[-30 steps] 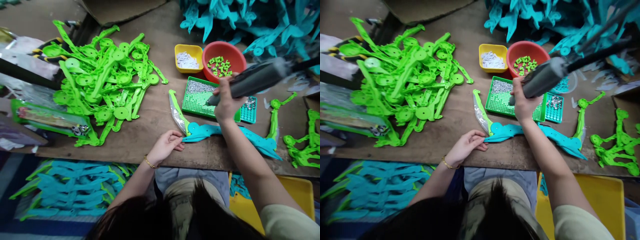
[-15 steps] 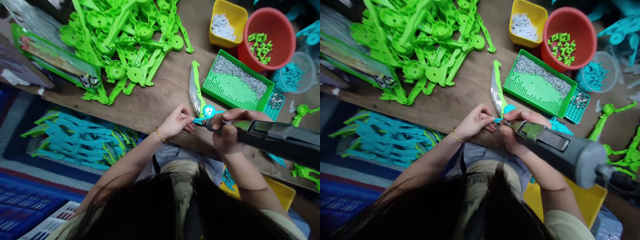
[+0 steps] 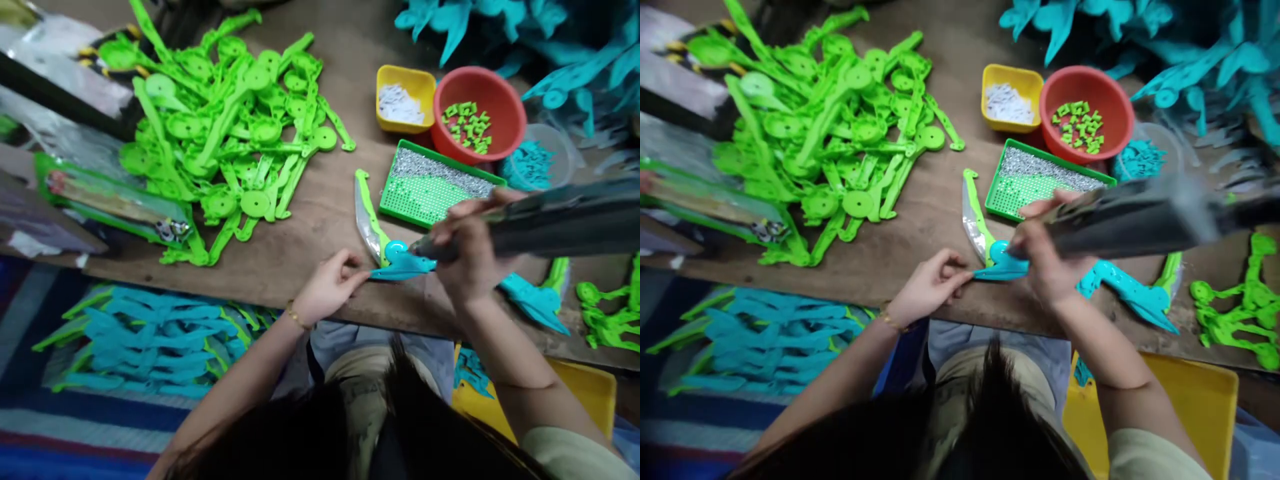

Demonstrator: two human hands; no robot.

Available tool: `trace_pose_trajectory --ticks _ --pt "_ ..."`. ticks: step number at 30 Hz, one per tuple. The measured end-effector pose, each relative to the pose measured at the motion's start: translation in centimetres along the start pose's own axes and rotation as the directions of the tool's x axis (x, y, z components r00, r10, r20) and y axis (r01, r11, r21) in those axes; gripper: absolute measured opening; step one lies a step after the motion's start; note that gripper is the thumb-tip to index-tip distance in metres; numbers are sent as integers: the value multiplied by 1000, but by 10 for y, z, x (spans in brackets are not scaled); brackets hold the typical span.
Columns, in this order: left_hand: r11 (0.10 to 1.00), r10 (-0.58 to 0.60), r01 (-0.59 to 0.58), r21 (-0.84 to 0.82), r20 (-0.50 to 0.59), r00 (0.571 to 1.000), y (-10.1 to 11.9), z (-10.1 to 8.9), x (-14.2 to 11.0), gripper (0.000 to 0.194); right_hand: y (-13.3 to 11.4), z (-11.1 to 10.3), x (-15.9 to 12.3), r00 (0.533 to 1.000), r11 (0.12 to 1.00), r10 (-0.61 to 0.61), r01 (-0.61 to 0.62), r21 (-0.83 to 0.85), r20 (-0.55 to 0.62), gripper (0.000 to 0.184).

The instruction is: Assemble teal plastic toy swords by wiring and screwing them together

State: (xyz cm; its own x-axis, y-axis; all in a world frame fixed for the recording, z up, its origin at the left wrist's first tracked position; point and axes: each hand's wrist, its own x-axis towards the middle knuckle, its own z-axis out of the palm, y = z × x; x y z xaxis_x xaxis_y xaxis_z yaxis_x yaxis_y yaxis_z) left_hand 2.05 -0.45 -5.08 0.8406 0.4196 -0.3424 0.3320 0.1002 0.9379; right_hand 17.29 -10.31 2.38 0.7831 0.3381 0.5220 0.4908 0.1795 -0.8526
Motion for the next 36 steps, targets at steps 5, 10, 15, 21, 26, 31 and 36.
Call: trace_pose_trajectory --ticks 5,10,15,21,26,31,36 --pt "662 517 -424 618 33 856 27 12 13 33 37 -4 60 932 990 -133 141 -1 -337 20" --pt "364 552 -535 763 286 783 45 58 33 65 71 -5 57 952 993 -103 82 -85 -290 23" --pt "300 497 -487 820 302 814 39 71 39 55 71 -7 55 957 992 -109 88 -92 -267 27" --pt "277 504 -461 843 281 817 39 70 37 44 71 -8 53 966 995 -78 59 -81 -245 26" --pt "254 522 -457 853 277 807 38 71 36 44 67 -7 57 975 996 -84 76 -48 -204 21" --pt "270 496 -435 859 264 827 37 63 33 46 26 -21 48 970 975 -129 162 152 -204 21" --pt "307 487 -443 842 261 834 38 57 32 44 -5 -38 3 999 979 -37 36 199 2 37"
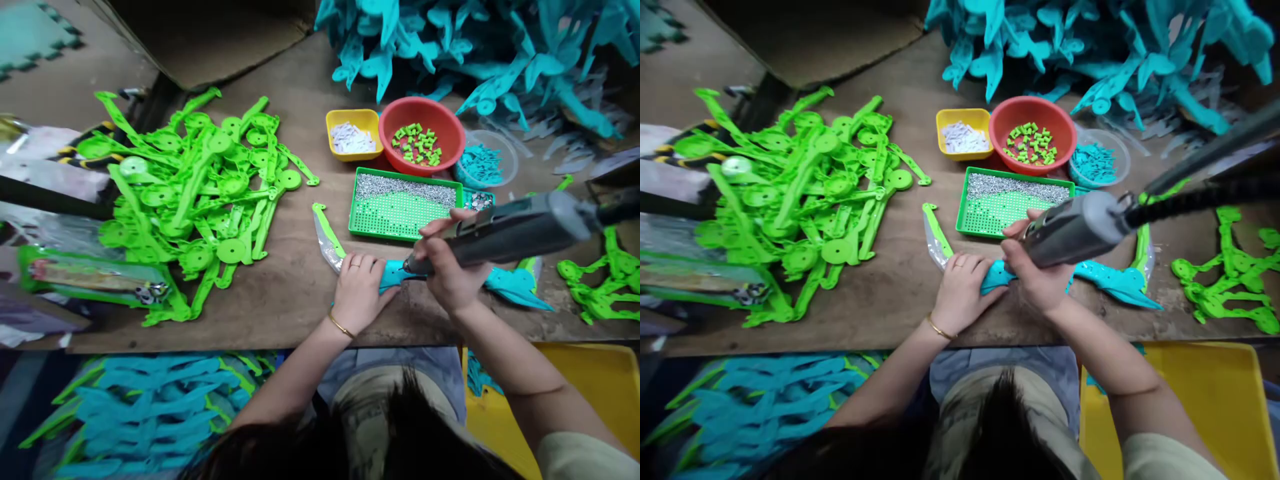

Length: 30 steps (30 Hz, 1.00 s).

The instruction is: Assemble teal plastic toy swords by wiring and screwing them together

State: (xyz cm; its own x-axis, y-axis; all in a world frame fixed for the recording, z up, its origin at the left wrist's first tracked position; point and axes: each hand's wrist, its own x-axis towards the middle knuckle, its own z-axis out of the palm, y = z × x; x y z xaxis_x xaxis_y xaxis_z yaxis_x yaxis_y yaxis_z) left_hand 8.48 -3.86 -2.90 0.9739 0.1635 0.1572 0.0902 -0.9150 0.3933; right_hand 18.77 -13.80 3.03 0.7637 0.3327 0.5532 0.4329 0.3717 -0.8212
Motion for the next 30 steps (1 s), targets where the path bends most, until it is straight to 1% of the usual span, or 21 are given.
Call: trace_pose_trajectory --ticks 2,4,7,9,12,14,15,16,18,20,21,22,23,25,27,30 --pt "1000 3 -3 -10 -8 1000 0 0 0 43 2 -4 -14 999 999 -7 9 -37 52 41" --pt "1000 4 -4 -14 -19 1000 0 1 0 42 11 -6 -22 997 996 -16 23 -82 76 40" --pt "1000 0 -1 -21 -32 999 1 4 0 39 26 -7 -30 995 987 27 -10 -163 101 36" --pt "1000 3 -4 -31 -33 999 1 6 0 39 31 -7 -34 991 981 57 -33 -192 119 37" --pt "999 -4 3 -52 -32 999 0 6 -2 40 26 -5 -34 988 984 72 -48 -172 138 39" --pt "999 -21 20 -48 -26 999 -1 3 -5 39 19 -3 -24 984 987 92 -70 -148 152 38" --pt "999 -32 31 -34 -23 999 -2 1 -6 39 16 -2 -16 986 989 90 -72 -130 140 37" --pt "999 -42 41 -9 -19 999 -3 -2 -7 40 14 0 -5 992 992 70 -58 -111 103 35" --pt "997 -51 52 54 -14 999 -3 -7 -7 44 16 3 18 998 995 -26 21 -96 -51 30" --pt "995 -30 32 94 -16 999 1 -10 -3 54 27 5 38 972 987 -107 79 -138 -211 28" --pt "995 -13 15 98 -14 1000 3 -10 0 59 34 6 44 960 982 -117 74 -172 -254 29" --pt "995 5 -4 96 -6 1000 6 -10 4 60 42 7 47 957 979 -105 52 -197 -271 31" --pt "996 17 -18 92 9 1000 8 -9 8 55 50 8 48 960 977 -81 23 -211 -270 33" --pt "996 24 -28 87 49 999 12 -5 14 36 62 8 45 966 976 -37 -20 -218 -255 35" --pt "996 21 -27 80 73 997 12 -1 17 25 67 8 41 969 978 -14 -38 -207 -245 37" --pt "998 17 -20 58 60 998 9 2 17 26 67 7 37 977 985 1 -38 -170 -215 35"
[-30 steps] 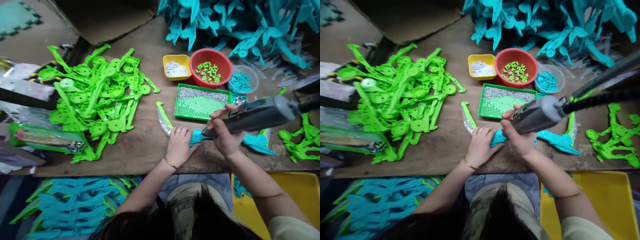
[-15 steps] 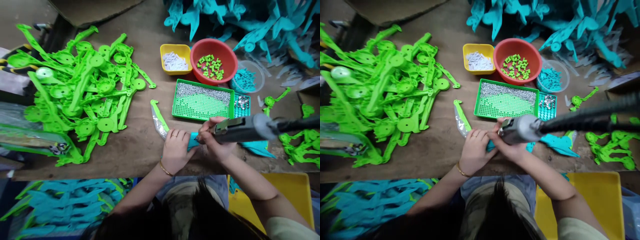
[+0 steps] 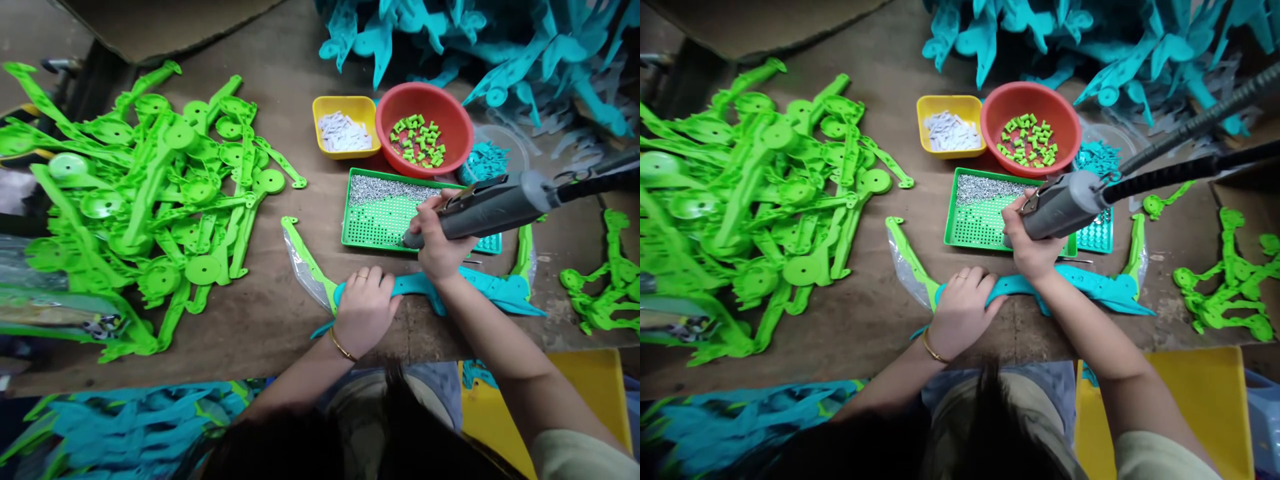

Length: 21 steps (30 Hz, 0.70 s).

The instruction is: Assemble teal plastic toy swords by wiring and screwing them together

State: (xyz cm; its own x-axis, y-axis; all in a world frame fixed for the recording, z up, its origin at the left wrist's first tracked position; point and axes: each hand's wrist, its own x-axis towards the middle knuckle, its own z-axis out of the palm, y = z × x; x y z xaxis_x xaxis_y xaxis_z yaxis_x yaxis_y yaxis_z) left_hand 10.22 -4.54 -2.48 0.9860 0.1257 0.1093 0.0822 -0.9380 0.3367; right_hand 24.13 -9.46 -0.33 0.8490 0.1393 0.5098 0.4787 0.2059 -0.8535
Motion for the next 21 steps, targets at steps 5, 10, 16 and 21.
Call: trace_pose_trajectory --ticks 5,10,16,21 --pt "1000 -2 2 -25 -7 1000 -2 1 -2 27 0 0 -1 1000 999 -16 15 36 20 36" --pt "1000 -6 6 -19 -3 1000 -2 2 -2 26 2 -1 -1 996 998 -45 41 50 78 31" --pt "998 -18 19 -65 21 1000 -3 1 0 27 -32 -11 8 993 993 -105 101 62 60 28" --pt "980 -73 54 -193 -95 993 -2 -9 6 32 -63 -26 -3 984 987 -101 81 137 145 30"
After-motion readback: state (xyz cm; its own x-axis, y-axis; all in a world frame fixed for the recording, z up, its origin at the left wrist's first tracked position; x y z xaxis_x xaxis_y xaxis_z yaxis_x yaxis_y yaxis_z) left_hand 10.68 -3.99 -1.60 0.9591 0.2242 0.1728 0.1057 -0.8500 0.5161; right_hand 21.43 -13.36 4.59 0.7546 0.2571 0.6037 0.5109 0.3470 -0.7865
